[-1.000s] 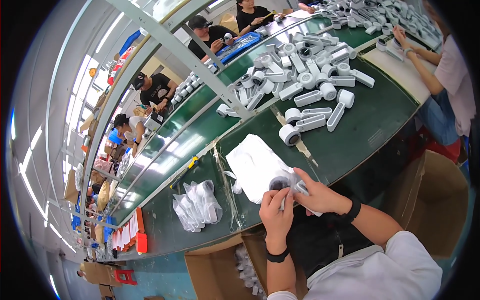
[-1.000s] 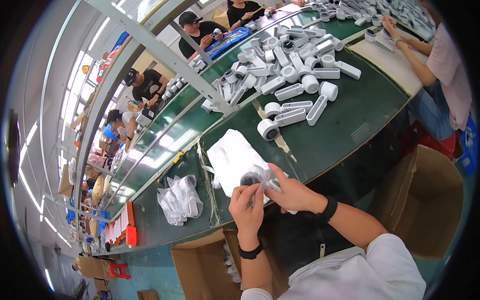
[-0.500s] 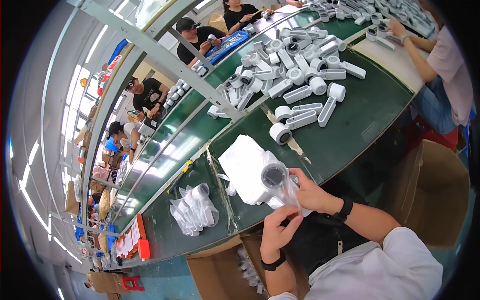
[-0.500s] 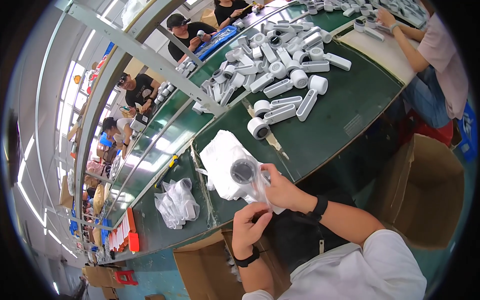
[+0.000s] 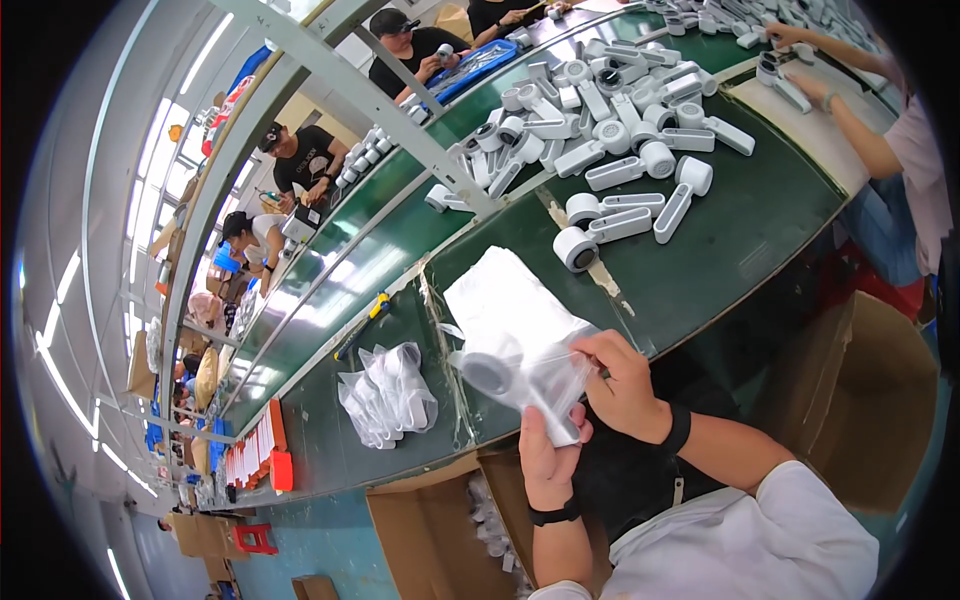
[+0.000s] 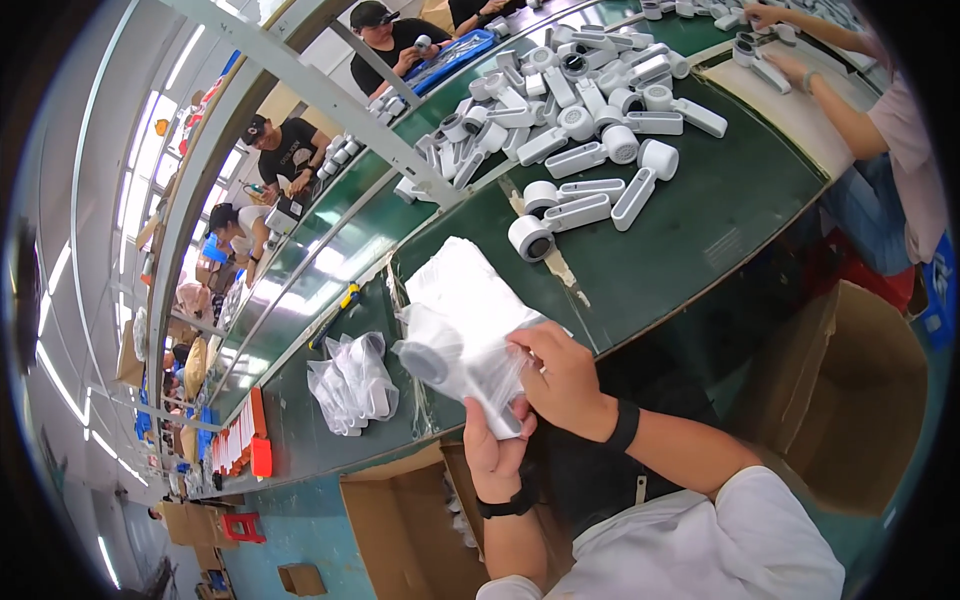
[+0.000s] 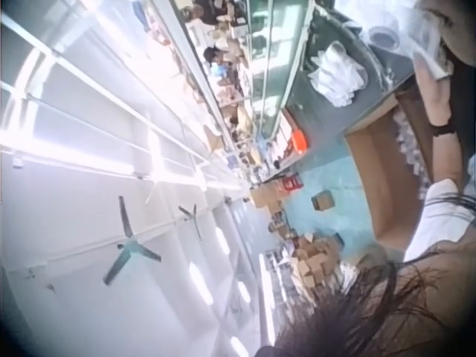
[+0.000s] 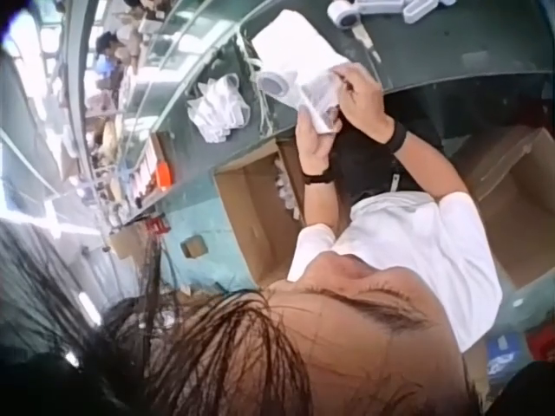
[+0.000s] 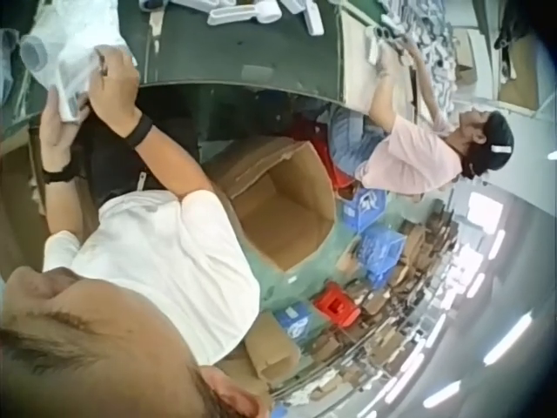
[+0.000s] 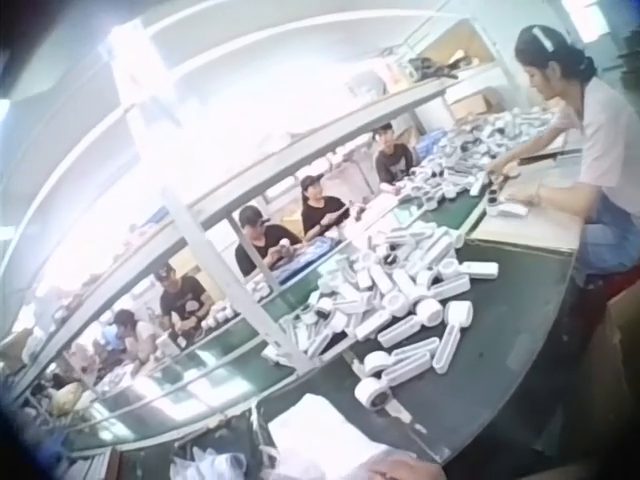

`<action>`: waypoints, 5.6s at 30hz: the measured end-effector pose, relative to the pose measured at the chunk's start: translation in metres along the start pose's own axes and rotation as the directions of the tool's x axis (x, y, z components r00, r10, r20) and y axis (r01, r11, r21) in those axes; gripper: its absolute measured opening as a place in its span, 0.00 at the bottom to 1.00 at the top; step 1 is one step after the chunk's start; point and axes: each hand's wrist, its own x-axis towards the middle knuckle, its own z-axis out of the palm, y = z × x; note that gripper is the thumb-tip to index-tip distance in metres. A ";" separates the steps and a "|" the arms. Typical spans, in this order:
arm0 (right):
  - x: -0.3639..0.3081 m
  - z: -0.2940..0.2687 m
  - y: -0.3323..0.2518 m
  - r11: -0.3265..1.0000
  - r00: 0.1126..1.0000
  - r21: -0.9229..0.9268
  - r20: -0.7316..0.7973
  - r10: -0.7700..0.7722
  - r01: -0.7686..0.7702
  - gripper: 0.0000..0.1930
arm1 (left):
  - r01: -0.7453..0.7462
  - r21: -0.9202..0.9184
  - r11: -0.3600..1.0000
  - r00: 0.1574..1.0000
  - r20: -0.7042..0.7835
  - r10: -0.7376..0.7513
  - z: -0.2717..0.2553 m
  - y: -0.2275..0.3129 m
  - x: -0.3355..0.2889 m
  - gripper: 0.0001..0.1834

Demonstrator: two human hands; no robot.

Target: The person picks up a white fan, slides it into a clear plastic bag, and places the bagged fan into a cardboard box, repeating the process for several more fans.

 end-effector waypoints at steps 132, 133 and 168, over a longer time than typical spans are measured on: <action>-0.006 -0.032 0.122 0.903 0.978 -0.429 0.181 0.104 -0.017 0.11 | 0.687 -0.499 0.529 -0.631 -0.770 0.093 -0.272 -0.060 -0.481 0.41; -0.006 -0.030 0.121 0.907 0.976 -0.420 0.189 0.108 -0.019 0.12 | 0.676 -0.504 0.537 -0.636 -0.767 0.081 -0.277 -0.064 -0.486 0.41; -0.016 -0.010 0.084 0.956 0.946 -0.258 0.251 0.203 -0.137 0.06 | 0.311 0.932 0.186 0.127 -0.235 0.964 -0.110 0.148 -0.302 0.05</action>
